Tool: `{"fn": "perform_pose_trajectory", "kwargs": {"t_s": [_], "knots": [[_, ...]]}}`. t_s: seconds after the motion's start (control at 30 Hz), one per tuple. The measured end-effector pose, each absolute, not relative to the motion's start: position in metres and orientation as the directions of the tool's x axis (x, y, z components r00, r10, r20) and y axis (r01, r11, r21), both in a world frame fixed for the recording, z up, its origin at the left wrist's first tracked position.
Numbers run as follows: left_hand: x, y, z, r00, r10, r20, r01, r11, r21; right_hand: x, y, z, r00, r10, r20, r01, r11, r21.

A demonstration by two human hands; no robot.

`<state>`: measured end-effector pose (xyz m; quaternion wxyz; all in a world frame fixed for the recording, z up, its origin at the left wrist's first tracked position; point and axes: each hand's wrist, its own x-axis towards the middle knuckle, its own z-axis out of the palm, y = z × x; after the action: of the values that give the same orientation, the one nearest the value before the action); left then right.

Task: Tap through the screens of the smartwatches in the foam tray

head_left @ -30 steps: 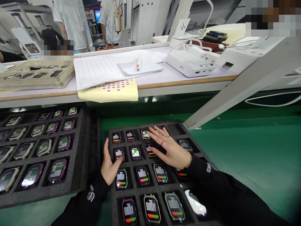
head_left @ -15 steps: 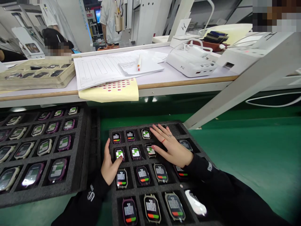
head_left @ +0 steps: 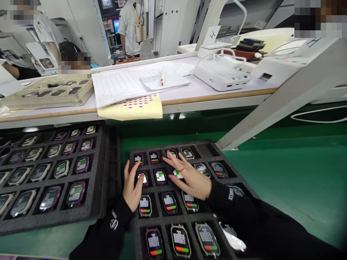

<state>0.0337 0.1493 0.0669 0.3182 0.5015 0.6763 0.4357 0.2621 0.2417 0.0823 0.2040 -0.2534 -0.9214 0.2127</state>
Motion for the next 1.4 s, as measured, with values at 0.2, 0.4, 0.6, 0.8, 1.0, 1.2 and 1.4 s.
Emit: {"fn": "perform_pose_trajectory", "kwargs": {"t_s": [0.2, 0.4, 0.6, 0.8, 1.0, 1.2, 1.4], "knots": [[0.034, 0.158, 0.066, -0.330, 0.943, 0.031, 0.436, 0.123, 0.891, 0.250, 0.244, 0.085, -0.832, 0.480, 0.277, 0.350, 0.843, -0.409], [0.032, 0.161, 0.060, -0.324, 0.946, 0.023, 0.493, 0.148, 0.857, 0.237, 0.244, 0.086, -0.858, 0.475, 0.195, 0.402, 0.858, -0.320], [0.031, 0.160, 0.060, -0.315, 0.949, 0.007, 0.511, 0.164, 0.844, 0.256, 0.246, 0.093, -0.820, 0.532, 0.210, 0.460, 0.832, -0.311], [0.031, 0.157, 0.063, -0.325, 0.945, -0.022, 0.415, 0.164, 0.895, 0.310, 0.248, 0.090, -0.715, 0.664, 0.219, 0.594, 0.742, -0.310], [0.034, 0.153, 0.062, -0.394, 0.915, -0.086, 0.319, 0.224, 0.921, 0.367, 0.242, 0.084, -0.609, 0.749, 0.261, 0.653, 0.660, -0.371], [0.036, 0.151, 0.066, -0.414, 0.903, -0.113, 0.304, 0.255, 0.918, 0.383, 0.220, 0.085, -0.611, 0.707, 0.356, 0.557, 0.703, -0.441], [0.036, 0.152, 0.069, -0.437, 0.891, -0.123, 0.306, 0.276, 0.911, 0.382, 0.210, 0.082, -0.635, 0.685, 0.356, 0.553, 0.725, -0.411]]}}
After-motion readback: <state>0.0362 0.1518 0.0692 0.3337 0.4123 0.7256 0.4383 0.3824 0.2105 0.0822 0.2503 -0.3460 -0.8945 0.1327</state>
